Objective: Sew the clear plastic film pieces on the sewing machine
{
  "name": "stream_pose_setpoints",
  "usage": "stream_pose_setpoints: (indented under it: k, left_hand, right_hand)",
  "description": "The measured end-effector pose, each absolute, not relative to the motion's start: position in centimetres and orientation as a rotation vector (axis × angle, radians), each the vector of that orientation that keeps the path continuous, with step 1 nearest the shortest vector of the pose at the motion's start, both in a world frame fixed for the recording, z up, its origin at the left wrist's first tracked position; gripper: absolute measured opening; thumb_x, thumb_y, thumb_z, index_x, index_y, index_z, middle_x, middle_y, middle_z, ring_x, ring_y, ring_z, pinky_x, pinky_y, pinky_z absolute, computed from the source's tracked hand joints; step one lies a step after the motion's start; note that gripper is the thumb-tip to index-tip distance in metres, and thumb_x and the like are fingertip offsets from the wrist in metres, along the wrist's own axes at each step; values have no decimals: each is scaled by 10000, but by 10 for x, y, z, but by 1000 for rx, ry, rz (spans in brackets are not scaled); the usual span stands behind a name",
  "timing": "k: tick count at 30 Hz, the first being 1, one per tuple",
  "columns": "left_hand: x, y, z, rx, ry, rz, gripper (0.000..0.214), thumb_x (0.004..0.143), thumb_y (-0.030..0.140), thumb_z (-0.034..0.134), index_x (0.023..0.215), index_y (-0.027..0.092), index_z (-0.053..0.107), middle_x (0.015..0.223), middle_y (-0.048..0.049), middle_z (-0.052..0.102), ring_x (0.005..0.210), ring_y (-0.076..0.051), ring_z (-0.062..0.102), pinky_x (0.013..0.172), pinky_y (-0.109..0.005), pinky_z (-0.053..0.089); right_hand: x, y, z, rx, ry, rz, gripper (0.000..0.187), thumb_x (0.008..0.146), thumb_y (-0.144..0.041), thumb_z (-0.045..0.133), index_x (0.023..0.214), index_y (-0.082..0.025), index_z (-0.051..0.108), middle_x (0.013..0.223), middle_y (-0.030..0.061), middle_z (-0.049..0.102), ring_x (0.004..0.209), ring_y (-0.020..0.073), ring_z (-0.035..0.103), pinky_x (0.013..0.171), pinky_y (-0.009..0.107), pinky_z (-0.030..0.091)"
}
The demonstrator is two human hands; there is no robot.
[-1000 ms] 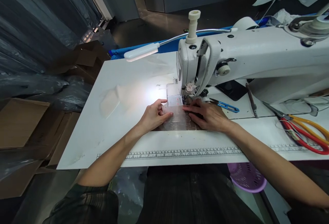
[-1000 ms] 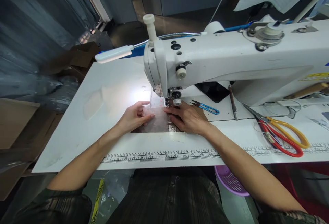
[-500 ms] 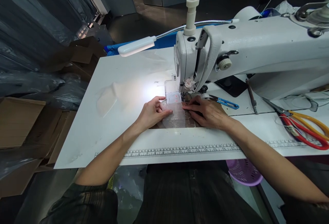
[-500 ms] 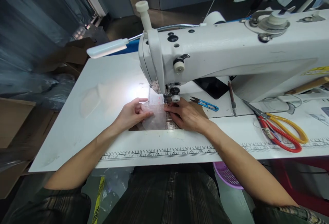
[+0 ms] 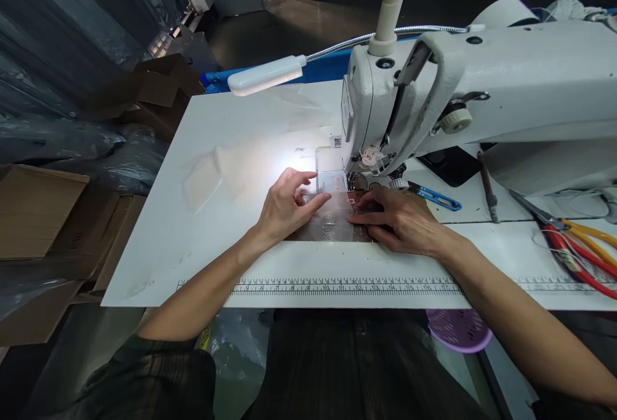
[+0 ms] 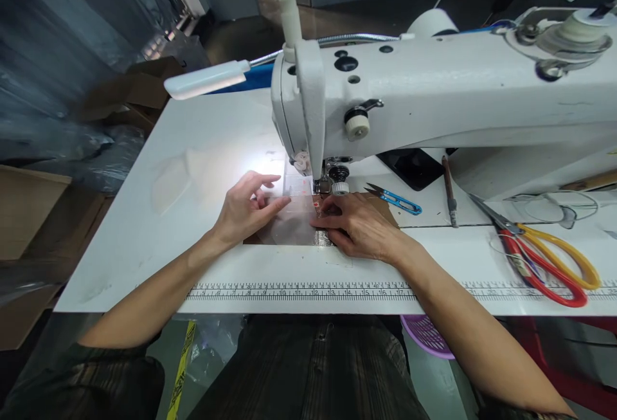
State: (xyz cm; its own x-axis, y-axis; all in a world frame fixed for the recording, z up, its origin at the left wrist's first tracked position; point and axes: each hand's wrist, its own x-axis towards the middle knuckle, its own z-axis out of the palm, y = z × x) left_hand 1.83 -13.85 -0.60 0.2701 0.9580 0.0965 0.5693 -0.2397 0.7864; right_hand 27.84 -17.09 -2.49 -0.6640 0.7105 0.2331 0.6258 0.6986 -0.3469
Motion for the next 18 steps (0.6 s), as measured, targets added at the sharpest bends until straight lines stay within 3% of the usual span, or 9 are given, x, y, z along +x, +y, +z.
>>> stream_pose_setpoints:
  k: [3, 6, 11, 18]
  left_hand:
    - [25, -130, -6, 2223, 1159, 693, 196, 831, 400, 691, 930, 231, 710, 1097, -83, 652, 857, -214, 594, 775, -362, 476]
    - [33, -120, -10, 2437, 838, 457, 151, 886, 330, 606, 918, 238, 722, 1124, -93, 674, 958, -262, 584, 911, -425, 420]
    - [39, -107, -14, 2777, 766, 332, 284, 950, 322, 508, 1118, 177, 684, 1304, -133, 617, 951, -278, 575, 847, -422, 407]
    - [35, -94, -19, 3018, 766, 350, 401, 1002, 370, 422, 1239, 114, 621, 1274, -146, 642, 982, -271, 556, 824, -431, 392]
  right_hand:
    - [277, -172, -24, -1035, -2532, 330, 339, 863, -207, 566, 1129, -315, 745, 1171, 89, 653, 1020, 254, 609, 827, 402, 481]
    - [275, -173, -23, -1012, -2517, 316, 324, 861, -195, 562, 1097, -301, 757, 1156, 90, 659, 1029, 253, 610, 836, 399, 490]
    - [270, -171, -25, -1088, -2446, 264, 319, 881, -171, 536, 1077, -277, 764, 1106, 84, 677, 928, 217, 642, 783, 359, 523]
    - [266, -172, -30, -1142, -2387, 202, 320, 904, -170, 526, 1138, -217, 739, 1094, 117, 664, 970, 243, 632, 800, 379, 544]
